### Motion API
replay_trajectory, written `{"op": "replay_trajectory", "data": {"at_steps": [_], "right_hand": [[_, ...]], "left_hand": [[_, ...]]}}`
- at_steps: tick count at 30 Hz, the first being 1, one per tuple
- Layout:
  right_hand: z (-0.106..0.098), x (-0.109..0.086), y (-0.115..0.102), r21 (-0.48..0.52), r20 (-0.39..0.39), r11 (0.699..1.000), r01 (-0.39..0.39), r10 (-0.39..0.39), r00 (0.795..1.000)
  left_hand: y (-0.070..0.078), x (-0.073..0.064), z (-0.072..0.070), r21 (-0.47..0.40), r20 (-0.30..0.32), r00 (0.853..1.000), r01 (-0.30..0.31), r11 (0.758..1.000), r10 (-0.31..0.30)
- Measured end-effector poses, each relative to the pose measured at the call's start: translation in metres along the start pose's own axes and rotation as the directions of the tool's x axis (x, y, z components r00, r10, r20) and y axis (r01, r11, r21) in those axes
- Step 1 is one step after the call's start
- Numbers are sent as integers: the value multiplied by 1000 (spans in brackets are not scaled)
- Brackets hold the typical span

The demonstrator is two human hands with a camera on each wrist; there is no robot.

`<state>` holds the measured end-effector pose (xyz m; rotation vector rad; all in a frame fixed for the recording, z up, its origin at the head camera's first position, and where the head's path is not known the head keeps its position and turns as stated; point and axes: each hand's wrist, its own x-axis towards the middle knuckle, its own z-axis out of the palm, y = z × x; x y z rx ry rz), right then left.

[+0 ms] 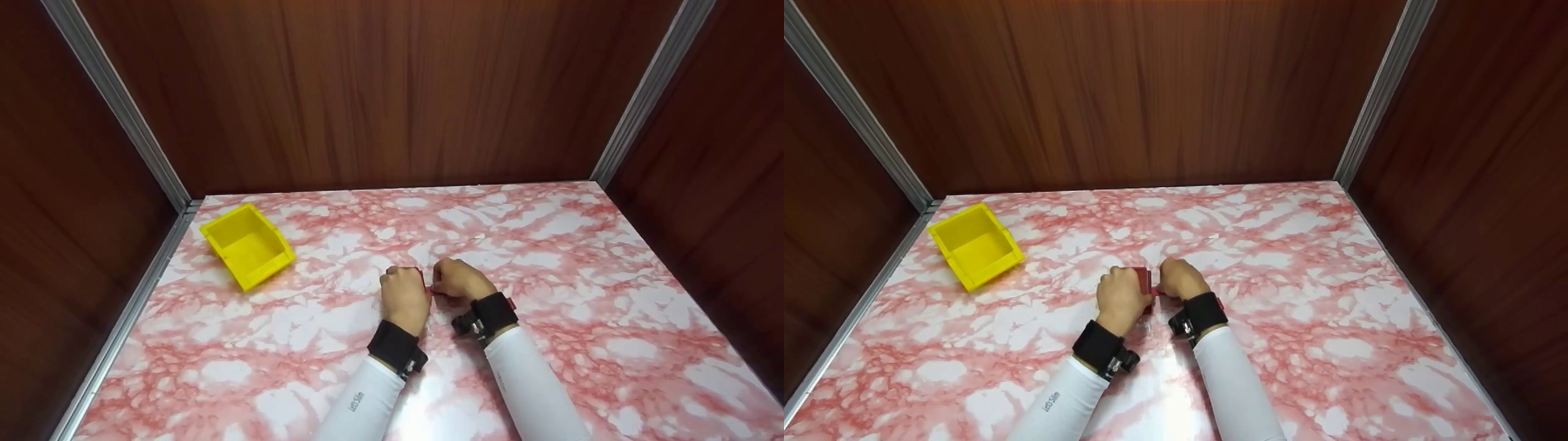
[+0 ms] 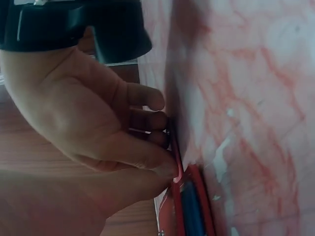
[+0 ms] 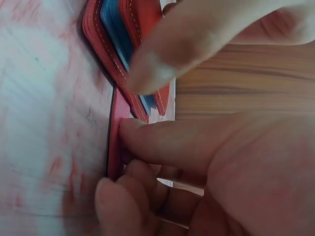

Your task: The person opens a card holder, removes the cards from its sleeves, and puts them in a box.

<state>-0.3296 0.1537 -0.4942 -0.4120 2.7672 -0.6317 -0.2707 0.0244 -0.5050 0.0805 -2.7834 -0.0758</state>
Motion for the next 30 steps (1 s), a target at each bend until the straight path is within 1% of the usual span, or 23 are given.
{"op": "replay_trajectory", "data": {"at_steps": [2, 5, 9, 14, 16, 19, 21, 22, 23, 25, 27, 28, 29, 30], "right_hand": [[0, 0, -2, -3, 0, 1000, 2, -2, 1000], [0, 0, -3, -11, -2, 1000, 4, -4, 1000], [0, 0, -5, -16, -12, 1000, 7, -8, 1000], [3, 0, -3, -9, 0, 1000, 2, -2, 1000], [3, 0, -2, -15, 3, 1000, 4, -4, 1000], [3, 0, -2, -19, 5, 1000, -7, 7, 1000], [3, -1, -1, -19, 9, 1000, -10, 11, 1000], [3, 0, -1, -16, 12, 1000, -12, 12, 1000], [3, 0, -1, -17, 15, 1000, -12, 13, 1000], [3, 0, -1, -16, 17, 1000, -6, 7, 1000], [2, 0, -2, -18, 23, 1000, -1, 2, 1000], [2, 1, -2, -19, 25, 1000, 0, 0, 1000], [2, 1, -3, -20, 27, 1000, 1, -1, 1000], [2, 1, -3, -20, 30, 1000, 3, -2, 1000]], "left_hand": [[3, 0, 1, 37, -17, 1000, 20, 999, -19], [4, 1, -2, 38, -17, 999, 44, 998, -43], [2, 4, -7, -34, 21, 998, 53, 998, -53], [-4, 4, -12, -123, 59, 998, 27, 992, -20], [-7, 4, -13, -169, 74, 997, 23, 985, -11], [-11, 7, -13, -262, 112, 994, 35, 964, -5], [-15, 10, -11, -324, 139, 990, 49, 945, -4], [-17, 14, 6, -352, 131, 991, 48, 935, -2], [-19, 17, 17, -374, 119, 993, 48, 926, -3], [-24, 21, 18, -422, 164, 986, 79, 903, -10], [-29, 24, 14, -449, 224, 974, 121, 885, -20], [-32, 28, 21, -455, 242, 970, 138, 880, -27], [-36, 32, 19, -455, 286, 958, 166, 875, -33], [-40, 37, 23, -466, 333, 942, 199, 862, -38]]}}
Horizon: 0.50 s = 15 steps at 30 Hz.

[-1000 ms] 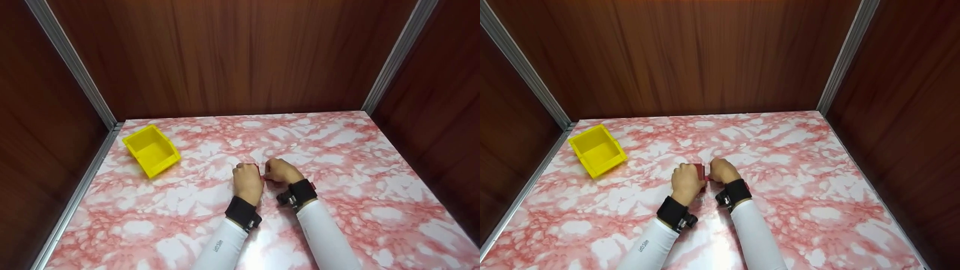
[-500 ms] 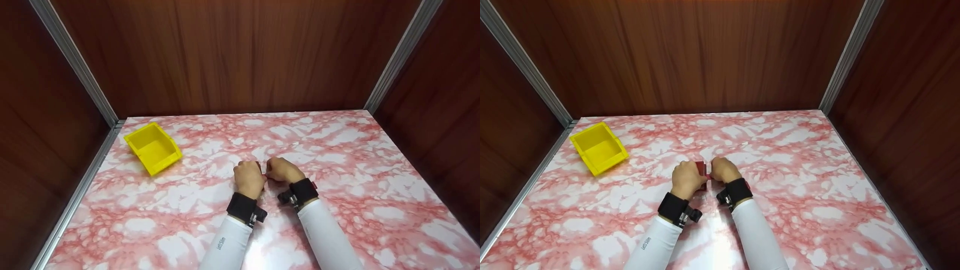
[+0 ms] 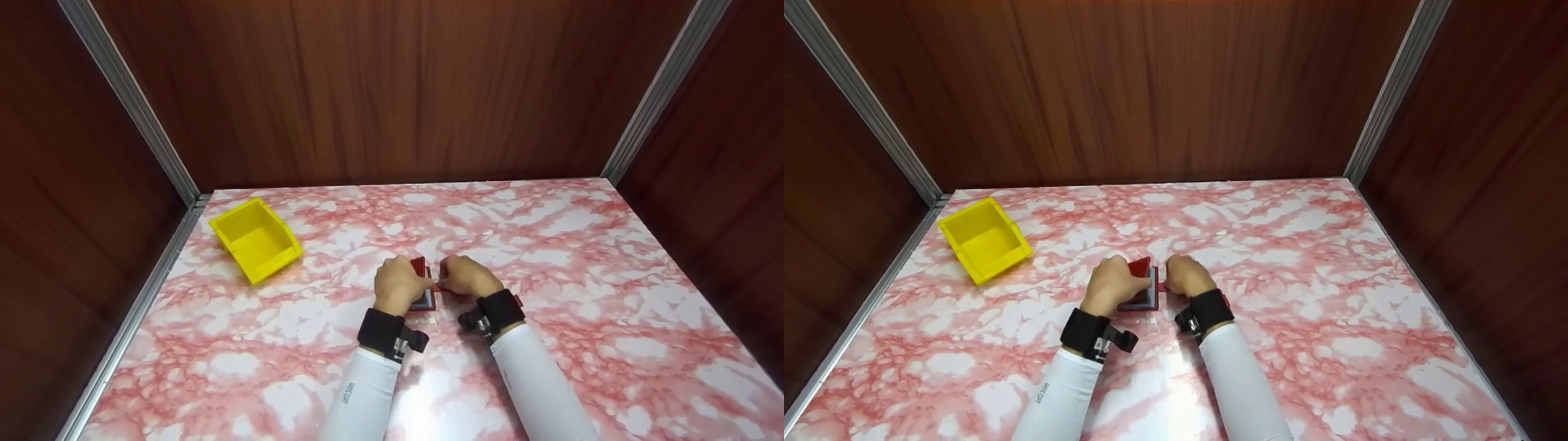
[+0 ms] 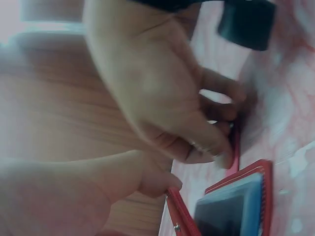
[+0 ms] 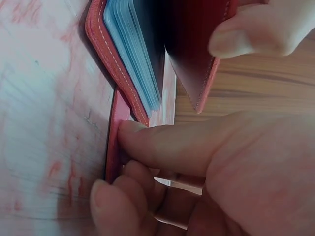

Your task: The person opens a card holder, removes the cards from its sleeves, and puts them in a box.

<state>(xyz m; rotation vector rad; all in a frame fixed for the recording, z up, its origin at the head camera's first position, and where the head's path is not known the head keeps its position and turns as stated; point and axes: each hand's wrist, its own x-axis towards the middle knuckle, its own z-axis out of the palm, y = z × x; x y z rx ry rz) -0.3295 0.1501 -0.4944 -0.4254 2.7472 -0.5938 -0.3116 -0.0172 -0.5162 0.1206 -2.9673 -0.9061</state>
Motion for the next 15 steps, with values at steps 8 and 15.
{"op": "replay_trajectory", "data": {"at_steps": [8, 15], "right_hand": [[-1, 2, 1, -16, 3, 1000, 9, -9, 1000], [1, 2, 2, -3, -2, 1000, 18, -18, 1000]], "left_hand": [[-7, -16, -45, -209, 84, 996, 60, 976, -43], [-14, -22, -72, -236, 138, 986, 127, 963, -96]]}}
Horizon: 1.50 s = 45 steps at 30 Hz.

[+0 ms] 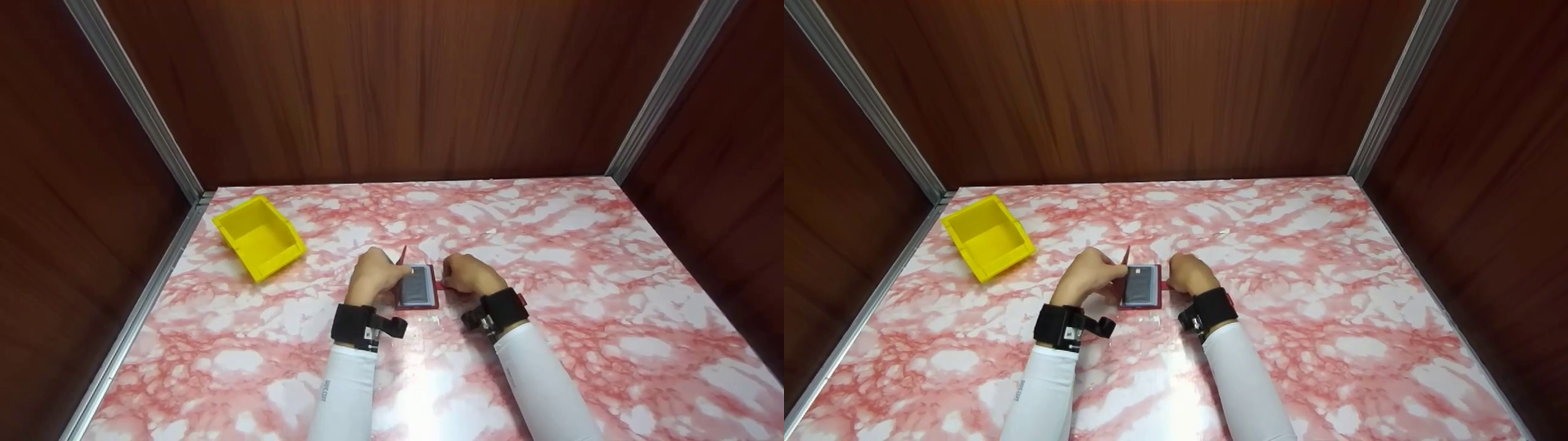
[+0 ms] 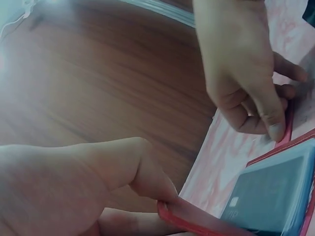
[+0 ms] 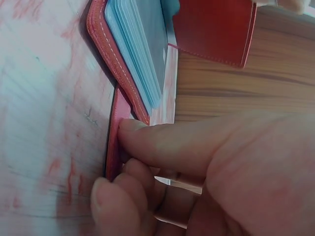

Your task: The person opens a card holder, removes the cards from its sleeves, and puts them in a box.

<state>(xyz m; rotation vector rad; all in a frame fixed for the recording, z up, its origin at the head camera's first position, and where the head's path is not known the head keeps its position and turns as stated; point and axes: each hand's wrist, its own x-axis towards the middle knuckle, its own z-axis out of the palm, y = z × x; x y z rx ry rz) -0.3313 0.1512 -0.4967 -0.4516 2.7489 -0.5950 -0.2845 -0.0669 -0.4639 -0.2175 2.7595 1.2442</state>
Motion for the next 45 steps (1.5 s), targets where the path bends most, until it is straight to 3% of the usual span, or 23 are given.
{"op": "replay_trajectory", "data": {"at_steps": [4, 7, 9, 11, 15, 20, 23, 24, 29, 31, 37, 45], "right_hand": [[-1, 0, 1, 0, -2, 1000, 6, -6, 1000], [-1, -1, 1, 4, 0, 1000, 3, -3, 1000], [-1, -1, 1, 12, 0, 1000, -5, 5, 1000], [-1, -1, 1, 23, 0, 1000, -14, 14, 1000], [-1, -1, 1, 29, 0, 999, -12, 12, 1000], [0, -1, 0, 31, 6, 999, -16, 16, 1000], [-1, 0, -1, 30, 6, 999, -16, 16, 1000], [-1, 0, -1, 30, 6, 999, -15, 15, 1000], [-1, 0, -1, 18, 2, 1000, -10, 10, 1000], [-1, 0, -1, 14, 5, 1000, -10, 10, 1000], [-1, -1, -2, 15, 7, 1000, -11, 11, 1000], [-2, -3, 0, 35, 5, 999, -11, 11, 1000]], "left_hand": [[-16, 14, -6, -16, 43, 999, -6, 1000, 6], [-46, 43, 0, -2, 56, 998, -36, 999, 36], [-53, 49, -1, 6, 72, 997, -18, 1000, 17], [-54, 47, -5, 16, 74, 997, 1, 1000, -2], [-37, 19, -26, 27, 82, 993, 87, 996, -89], [-47, 13, -31, -36, 108, 983, 155, 987, -151], [-58, 20, -29, -60, 115, 976, 190, 980, -183], [-62, 21, -28, -45, 109, 979, 178, 983, -172], [-100, 61, -7, 118, 61, 990, 120, 986, -128], [-112, 77, 2, 144, 54, 988, 135, 980, -144], [-119, 85, 9, 157, 26, 981, 185, 970, -191], [-108, 79, 17, 250, -82, 982, 184, 951, -168]]}}
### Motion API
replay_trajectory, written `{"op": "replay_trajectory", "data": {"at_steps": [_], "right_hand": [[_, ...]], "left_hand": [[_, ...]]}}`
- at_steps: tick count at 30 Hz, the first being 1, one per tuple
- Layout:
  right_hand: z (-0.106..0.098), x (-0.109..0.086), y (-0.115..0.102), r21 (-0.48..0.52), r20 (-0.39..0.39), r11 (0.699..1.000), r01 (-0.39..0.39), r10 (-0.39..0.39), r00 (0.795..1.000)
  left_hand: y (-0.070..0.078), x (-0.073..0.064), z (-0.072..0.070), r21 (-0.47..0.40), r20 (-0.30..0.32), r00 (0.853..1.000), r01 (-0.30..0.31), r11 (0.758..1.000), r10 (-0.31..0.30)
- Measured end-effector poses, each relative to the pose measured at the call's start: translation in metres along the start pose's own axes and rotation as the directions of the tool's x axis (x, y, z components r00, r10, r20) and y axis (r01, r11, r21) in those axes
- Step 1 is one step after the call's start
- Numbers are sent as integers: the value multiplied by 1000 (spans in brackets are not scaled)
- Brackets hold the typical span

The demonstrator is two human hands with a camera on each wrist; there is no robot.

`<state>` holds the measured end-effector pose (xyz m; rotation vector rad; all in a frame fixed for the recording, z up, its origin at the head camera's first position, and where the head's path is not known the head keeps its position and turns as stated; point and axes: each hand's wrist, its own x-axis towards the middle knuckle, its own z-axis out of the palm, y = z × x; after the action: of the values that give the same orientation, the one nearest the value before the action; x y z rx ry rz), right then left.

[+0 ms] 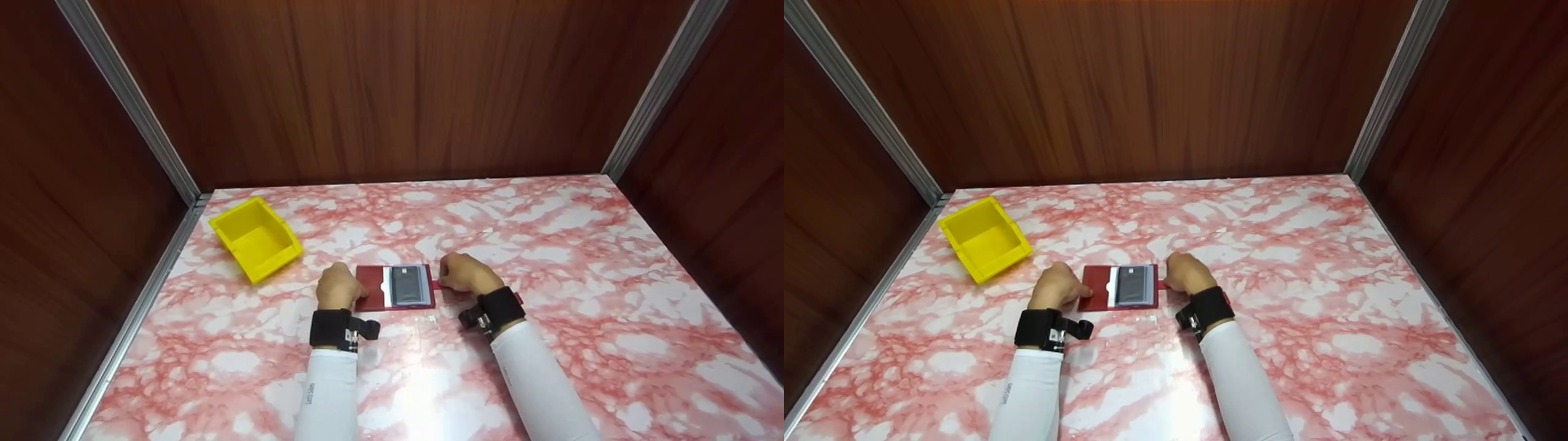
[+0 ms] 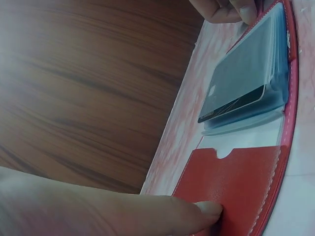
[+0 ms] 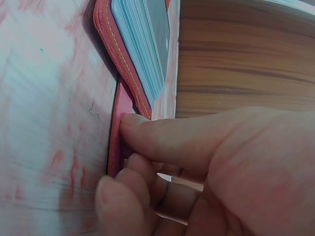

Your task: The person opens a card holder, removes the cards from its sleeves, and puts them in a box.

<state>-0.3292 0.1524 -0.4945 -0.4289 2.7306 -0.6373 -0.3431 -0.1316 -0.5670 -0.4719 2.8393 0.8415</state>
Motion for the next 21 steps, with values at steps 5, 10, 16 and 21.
{"op": "replay_trajectory", "data": {"at_steps": [5, 10, 16, 21], "right_hand": [[0, 0, 0, -9, -3, 1000, 3, -3, 1000], [1, 1, -1, -26, -5, 1000, 5, -5, 1000], [1, 1, 0, -17, -8, 1000, 14, -14, 1000], [2, 1, 2, -20, -20, 999, 33, -34, 999]], "left_hand": [[9, 3, 7, 11, 3, 997, -72, 997, 72], [19, 2, 18, 43, -53, 979, -193, 980, 195], [17, 2, 21, 14, -52, 949, -310, 951, 310], [12, 1, 20, -51, -29, 944, -331, 942, 330]]}}
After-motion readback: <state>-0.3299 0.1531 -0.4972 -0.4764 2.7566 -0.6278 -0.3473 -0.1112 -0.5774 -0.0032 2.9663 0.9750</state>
